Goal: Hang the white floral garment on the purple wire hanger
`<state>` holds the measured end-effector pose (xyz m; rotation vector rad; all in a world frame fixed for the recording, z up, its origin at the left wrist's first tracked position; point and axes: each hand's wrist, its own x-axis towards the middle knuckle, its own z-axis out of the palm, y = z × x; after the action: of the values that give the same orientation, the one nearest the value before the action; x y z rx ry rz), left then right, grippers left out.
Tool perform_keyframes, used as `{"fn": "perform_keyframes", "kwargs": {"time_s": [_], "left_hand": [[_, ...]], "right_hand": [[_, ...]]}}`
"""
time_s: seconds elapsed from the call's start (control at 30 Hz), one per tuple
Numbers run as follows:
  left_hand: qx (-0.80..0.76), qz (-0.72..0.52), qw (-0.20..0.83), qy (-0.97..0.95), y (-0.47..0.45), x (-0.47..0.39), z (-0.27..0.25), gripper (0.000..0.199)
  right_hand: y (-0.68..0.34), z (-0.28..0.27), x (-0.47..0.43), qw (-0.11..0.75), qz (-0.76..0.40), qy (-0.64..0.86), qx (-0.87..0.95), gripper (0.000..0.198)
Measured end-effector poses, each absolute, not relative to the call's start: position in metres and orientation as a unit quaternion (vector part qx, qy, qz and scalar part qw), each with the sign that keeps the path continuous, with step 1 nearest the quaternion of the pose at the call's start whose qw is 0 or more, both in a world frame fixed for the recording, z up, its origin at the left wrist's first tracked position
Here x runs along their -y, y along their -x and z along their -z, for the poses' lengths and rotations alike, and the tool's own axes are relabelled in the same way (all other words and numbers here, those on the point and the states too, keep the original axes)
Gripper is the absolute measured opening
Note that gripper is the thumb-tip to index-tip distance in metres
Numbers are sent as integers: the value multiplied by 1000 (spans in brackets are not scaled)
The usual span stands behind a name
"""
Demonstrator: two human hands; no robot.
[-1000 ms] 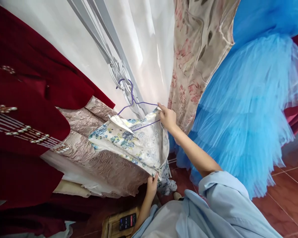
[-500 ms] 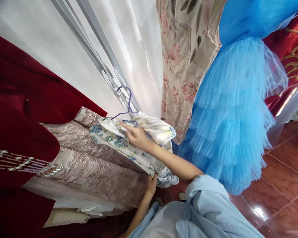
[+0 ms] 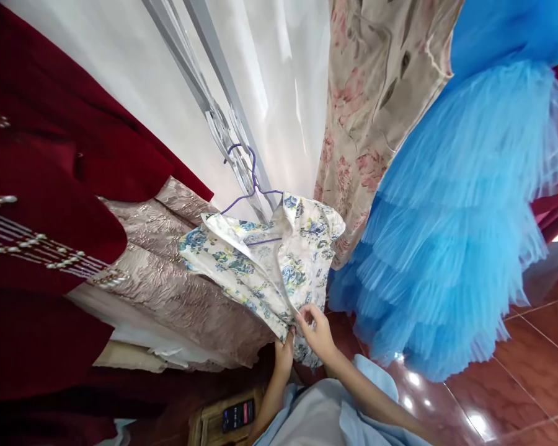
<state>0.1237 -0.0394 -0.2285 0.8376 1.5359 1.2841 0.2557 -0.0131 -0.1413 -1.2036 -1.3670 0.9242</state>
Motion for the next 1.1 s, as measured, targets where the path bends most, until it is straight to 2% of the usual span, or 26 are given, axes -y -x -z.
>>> {"fn": "perform_keyframes", "kwargs": {"time_s": [0.1,0.27,0.4,0.57,0.77,0.93,1.1], "left_hand": [[-626,-544,452,-327,-130,46,235,47],[-628,-549,448,-323,-138,49,242,48],[-626,-555,440,-327,-141,48,246,50],[-632,-552,429,-334,-139,52,246,47],[-679,-524,395,-330,-128,62,238,41],[-679,-523,392,-335,-128,65,237,38],[-667,-539,390,-336,-127,68,241,48]], "right_hand": [[-268,175,34,446,-453,523,567,23],[-269,186,27,378,-493,515,592,24],[-262,186,13,336,-463,554,605,28],[-253,186,-3,285,-437,583,623,20],[-249,179,-9,234,-666,504,498,31],[-245,172,-11,206,-703,495,467,32],[-248,165,-5,151,-768,467,410,26]]}}
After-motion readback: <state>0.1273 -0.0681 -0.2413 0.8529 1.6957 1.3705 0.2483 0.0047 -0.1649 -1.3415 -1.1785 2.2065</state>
